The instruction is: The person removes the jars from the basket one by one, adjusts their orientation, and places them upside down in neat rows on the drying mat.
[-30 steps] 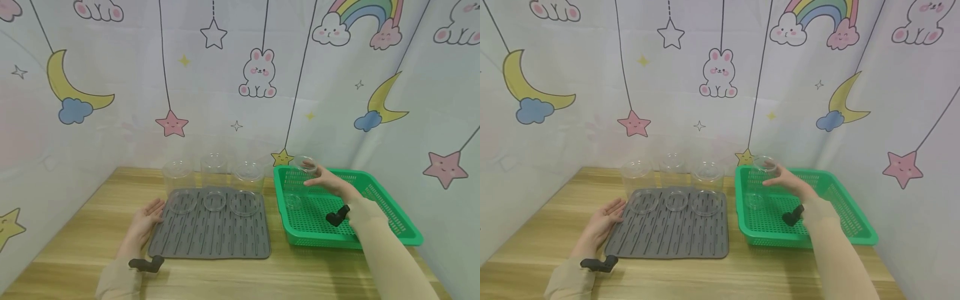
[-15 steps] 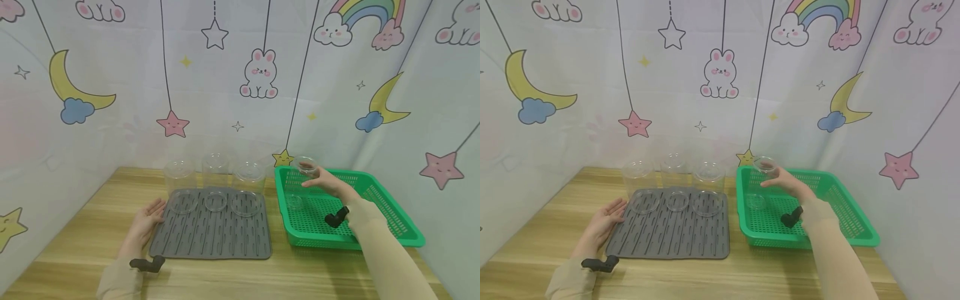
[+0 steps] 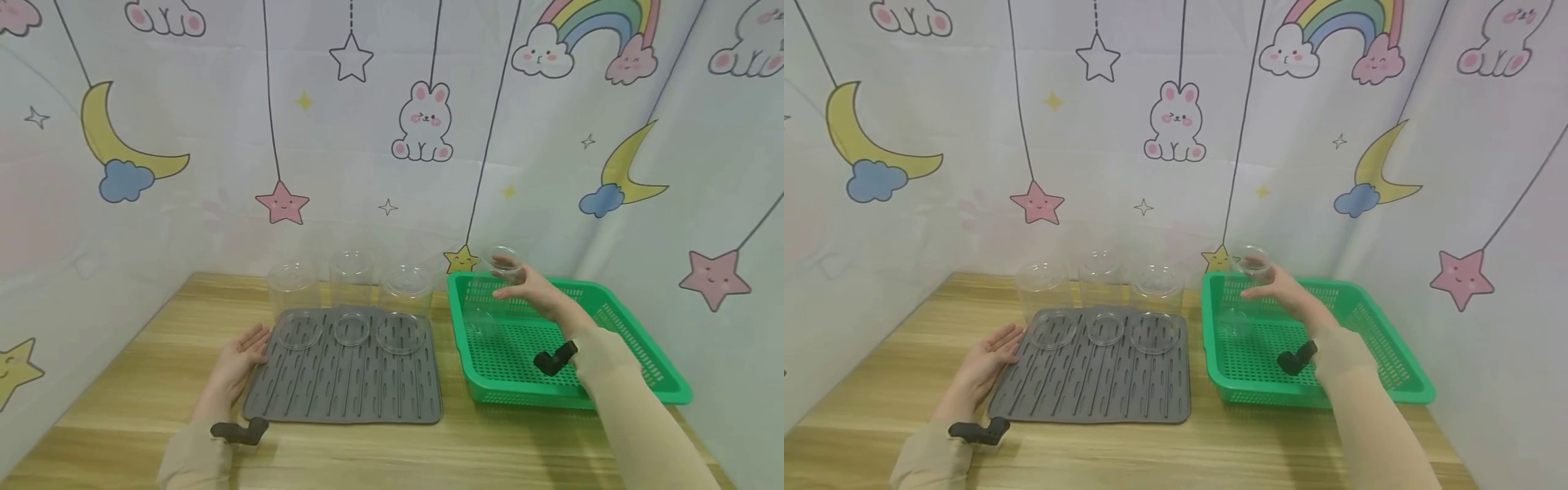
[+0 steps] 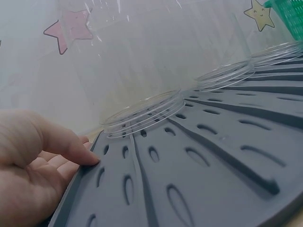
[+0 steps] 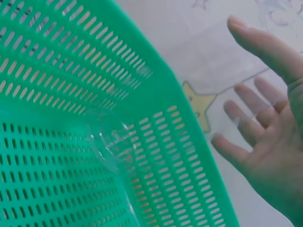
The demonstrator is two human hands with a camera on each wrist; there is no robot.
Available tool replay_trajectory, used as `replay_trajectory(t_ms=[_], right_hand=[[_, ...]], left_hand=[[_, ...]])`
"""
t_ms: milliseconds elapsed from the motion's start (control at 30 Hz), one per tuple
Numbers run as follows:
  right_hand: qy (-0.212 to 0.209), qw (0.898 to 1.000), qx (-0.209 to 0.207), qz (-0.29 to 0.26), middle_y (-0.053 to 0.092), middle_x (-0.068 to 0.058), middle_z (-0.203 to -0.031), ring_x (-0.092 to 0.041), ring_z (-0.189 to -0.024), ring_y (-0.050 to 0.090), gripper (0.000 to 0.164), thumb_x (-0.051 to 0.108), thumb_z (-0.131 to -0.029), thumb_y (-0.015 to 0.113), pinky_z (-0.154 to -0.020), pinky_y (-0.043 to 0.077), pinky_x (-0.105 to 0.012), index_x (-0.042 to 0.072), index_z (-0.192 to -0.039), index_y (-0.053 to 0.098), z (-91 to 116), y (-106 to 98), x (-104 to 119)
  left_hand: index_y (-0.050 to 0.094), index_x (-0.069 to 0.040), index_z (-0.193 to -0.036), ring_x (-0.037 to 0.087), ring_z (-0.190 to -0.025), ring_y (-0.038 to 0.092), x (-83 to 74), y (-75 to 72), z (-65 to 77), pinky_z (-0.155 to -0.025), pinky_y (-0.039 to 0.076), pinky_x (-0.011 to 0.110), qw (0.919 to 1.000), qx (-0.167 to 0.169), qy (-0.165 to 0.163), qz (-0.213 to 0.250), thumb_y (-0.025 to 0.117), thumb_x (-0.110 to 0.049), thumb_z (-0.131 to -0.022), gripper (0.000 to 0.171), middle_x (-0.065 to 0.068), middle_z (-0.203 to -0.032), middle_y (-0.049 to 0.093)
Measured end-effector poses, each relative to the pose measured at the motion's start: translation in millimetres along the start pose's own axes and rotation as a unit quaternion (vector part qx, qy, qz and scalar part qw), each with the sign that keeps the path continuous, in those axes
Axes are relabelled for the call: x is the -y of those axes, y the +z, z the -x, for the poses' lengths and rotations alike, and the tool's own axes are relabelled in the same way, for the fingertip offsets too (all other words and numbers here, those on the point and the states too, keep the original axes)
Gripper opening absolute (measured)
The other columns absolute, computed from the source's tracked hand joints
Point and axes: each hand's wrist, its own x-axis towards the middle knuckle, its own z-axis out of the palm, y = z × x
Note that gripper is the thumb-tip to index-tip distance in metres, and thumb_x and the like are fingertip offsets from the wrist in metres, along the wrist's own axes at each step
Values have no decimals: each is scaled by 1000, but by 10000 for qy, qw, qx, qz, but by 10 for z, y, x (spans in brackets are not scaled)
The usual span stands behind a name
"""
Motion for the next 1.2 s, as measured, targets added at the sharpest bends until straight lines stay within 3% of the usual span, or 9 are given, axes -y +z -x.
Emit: replay_trajectory(t_ms=[267, 367, 500, 767, 867, 967, 1067, 1200], right_hand=[[-46, 9979, -645, 41, 21, -23, -159, -40, -147, 20, 83, 7, -89, 67, -118, 17, -66, 7, -155, 18, 70, 37, 226], [41, 9953, -963, -11, 26, -24, -157, -41, -146, 22, 84, 8, -88, 69, -117, 17, -65, 7, -155, 19, 89, 62, 298], [104, 9905, -1367, -112, 30, -23, -155, -40, -144, 25, 84, 9, -87, 70, -118, 19, -63, 9, -155, 21, 113, 100, 388], [-2, 9785, -2060, -32, 30, -20, -155, -37, -144, 26, 86, 16, -86, 74, -116, 23, -64, 18, -155, 24, 138, 200, 577], [-143, 9718, -2354, -46, 33, -19, -152, -34, -141, 30, 84, 17, -85, 75, -114, 29, -60, 18, -154, 27, 149, 271, 662], [-263, 9651, -2605, -48, 36, -18, -147, -32, -137, 32, 83, 17, -83, 76, -109, 35, -54, 17, -153, 31, 161, 360, 771], [-365, 9586, -2815, 234, 39, -17, -143, -31, -133, 35, 83, 18, -80, 79, -103, 39, -52, 18, -151, 36, 169, 449, 887], [-601, 9497, -2920, 963, 45, -17, -139, -32, -129, 38, 84, 20, -75, 83, -102, 39, -57, 19, -148, 42, 163, 589, 1019]], left_hand=[[-3, 2, -154, 35, -150, 13, -29, -1, 15, -120, 21, 34, 9998, -115, -49, 166, 41, 20, -87, 82, 23, -162, 5], [-1, 1, -155, 34, -150, 15, -62, 2, 31, -116, 31, 25, 9996, -201, -57, 207, 42, 17, -89, 80, 21, -163, 6], [3, -4, -156, 28, -150, 18, -152, 21, 68, -101, 44, 11, 9984, -478, -30, 315, 41, 10, -94, 74, 14, -164, 10], [11, -9, -157, 18, -148, 29, -490, 93, 155, -116, 33, 22, 9883, -1316, 301, 715, 41, 9, -97, 69, 6, -163, 23], [25, -14, -154, 11, -137, 44, -628, 154, 188, -104, 44, 13, 9760, -1757, 537, 1167, 43, 11, -96, 66, -2, -152, 42], [42, -15, -141, 5, -118, 54, -759, 231, 229, -90, 49, 8, 9620, -2054, 989, 1499, 45, 14, -93, 56, -10, -130, 54], [50, -15, -128, 2, -108, 57, -874, 313, 284, -85, 51, 9, 9547, -2064, 1435, 1589, 45, 17, -92, 49, -10, -119, 57], [53, -12, -125, 5, -109, 58, -999, 414, 369, -88, 51, 10, 9547, -1779, 1857, 1496, 47, 17, -91, 45, -10, -118, 60]])
